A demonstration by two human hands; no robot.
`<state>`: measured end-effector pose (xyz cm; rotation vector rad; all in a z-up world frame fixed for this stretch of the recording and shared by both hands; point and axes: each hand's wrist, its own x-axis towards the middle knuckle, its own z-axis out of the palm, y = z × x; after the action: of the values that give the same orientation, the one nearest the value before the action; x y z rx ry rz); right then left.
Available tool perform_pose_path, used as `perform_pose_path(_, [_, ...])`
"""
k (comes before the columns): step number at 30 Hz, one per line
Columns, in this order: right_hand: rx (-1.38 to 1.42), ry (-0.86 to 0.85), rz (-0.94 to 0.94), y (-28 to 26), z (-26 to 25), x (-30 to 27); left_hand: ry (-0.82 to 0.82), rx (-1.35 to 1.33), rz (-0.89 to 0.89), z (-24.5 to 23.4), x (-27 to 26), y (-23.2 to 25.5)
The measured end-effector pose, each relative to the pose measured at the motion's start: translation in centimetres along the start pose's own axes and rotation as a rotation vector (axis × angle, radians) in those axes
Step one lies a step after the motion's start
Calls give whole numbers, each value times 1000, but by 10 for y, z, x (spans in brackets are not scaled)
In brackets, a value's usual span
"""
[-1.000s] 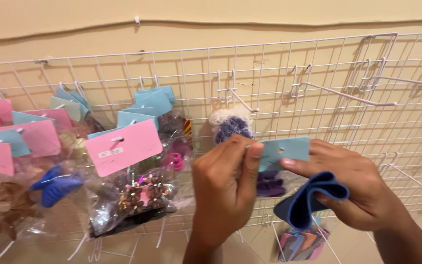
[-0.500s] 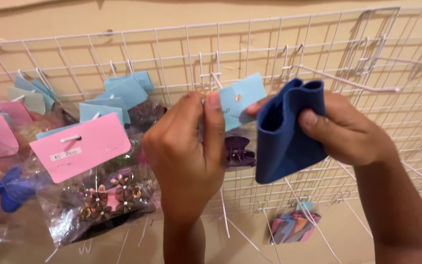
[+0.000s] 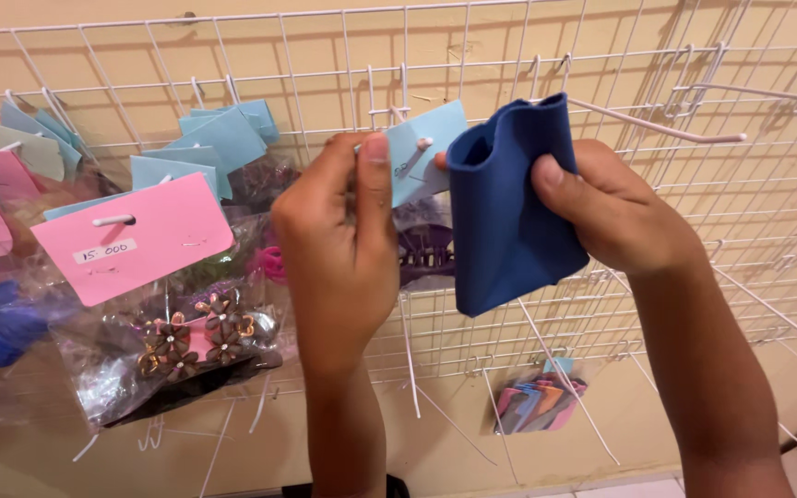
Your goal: The person cleans hair accessories by removing them from display racks and tables and wiping packaged clips and scrunchies with a cloth.
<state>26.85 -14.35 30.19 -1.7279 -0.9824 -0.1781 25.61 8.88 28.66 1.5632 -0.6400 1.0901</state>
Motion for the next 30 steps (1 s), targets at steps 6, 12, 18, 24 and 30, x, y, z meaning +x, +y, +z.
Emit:
perform_pose_path(6, [157,160,225,68,-7,24,24,100,-24,28,11,-55])
perform_pose_path(12, [310,134,122,103,-5,59,108,248,-98,49,19,-105])
perform_pose_path(18, [411,180,88,118,0,70,145,114,-171,48,10,-106])
perform_pose_path(24, [351,592,40,115,34,6,110,148,205,40,-87,-47])
perform_pose_path(30, [663,484,125,112,102,-129,-119,-128,-106,-14,-198,30])
